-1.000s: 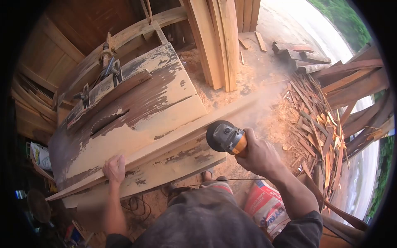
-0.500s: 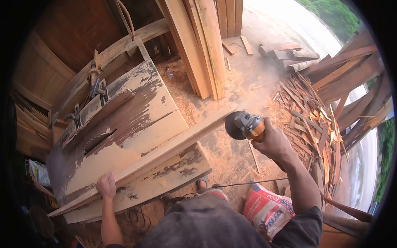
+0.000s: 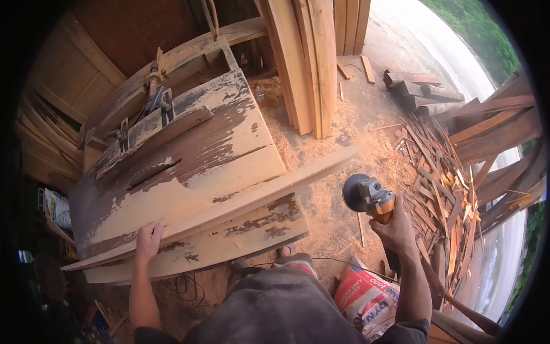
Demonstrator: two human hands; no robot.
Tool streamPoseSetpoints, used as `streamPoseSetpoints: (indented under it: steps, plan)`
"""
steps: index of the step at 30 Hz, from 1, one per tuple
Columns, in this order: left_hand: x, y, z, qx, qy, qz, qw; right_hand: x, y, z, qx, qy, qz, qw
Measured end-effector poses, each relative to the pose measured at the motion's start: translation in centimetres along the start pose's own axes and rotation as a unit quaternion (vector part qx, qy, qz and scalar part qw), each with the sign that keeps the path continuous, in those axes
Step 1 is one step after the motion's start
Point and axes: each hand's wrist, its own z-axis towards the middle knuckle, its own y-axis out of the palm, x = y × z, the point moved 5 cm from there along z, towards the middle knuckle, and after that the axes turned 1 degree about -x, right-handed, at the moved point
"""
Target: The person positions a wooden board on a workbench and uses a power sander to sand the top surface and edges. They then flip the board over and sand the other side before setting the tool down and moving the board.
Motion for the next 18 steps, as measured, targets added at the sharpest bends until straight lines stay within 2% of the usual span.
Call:
streamPoseSetpoints:
  steps: [3,5,8,10,13,16,18]
  plan:
    - [-3.2,-3.2,-0.8,-0.062,-0.032,0.020,0.997,-4.7,3.6,-3.6,-0.032,-0.046,0.021,0.998]
    - [-7.9,-5.5,-1.6,-0.047,-0.022,-0.031,0.998,-8.3,6.2,-6.3,-0.061,-0.071,0.039,0.995]
    - [-14.7,-9.8,-2.5,0.000,-0.045,-0.015,0.999,-13.6,10.6,-10.1,-0.104,-0.140,0.014,0.984]
    - [-20.0,-11.9,-2.7,0.026,-0.080,-0.001,0.996,-19.5,13.7,-13.5,-0.139,-0.181,0.004,0.974]
    - [-25.8,-15.0,-3.6,0.065,-0.060,-0.002,0.996,-27.4,19.2,-18.0,-0.199,-0.235,-0.026,0.951]
    - [-31.6,-15.1,-4.5,0.064,-0.098,-0.070,0.991,-33.7,25.9,-21.8,-0.287,-0.260,-0.038,0.921]
    - [-31.6,-15.4,-4.8,0.022,-0.108,-0.079,0.991,-38.5,29.7,-24.2,-0.339,-0.271,-0.067,0.898]
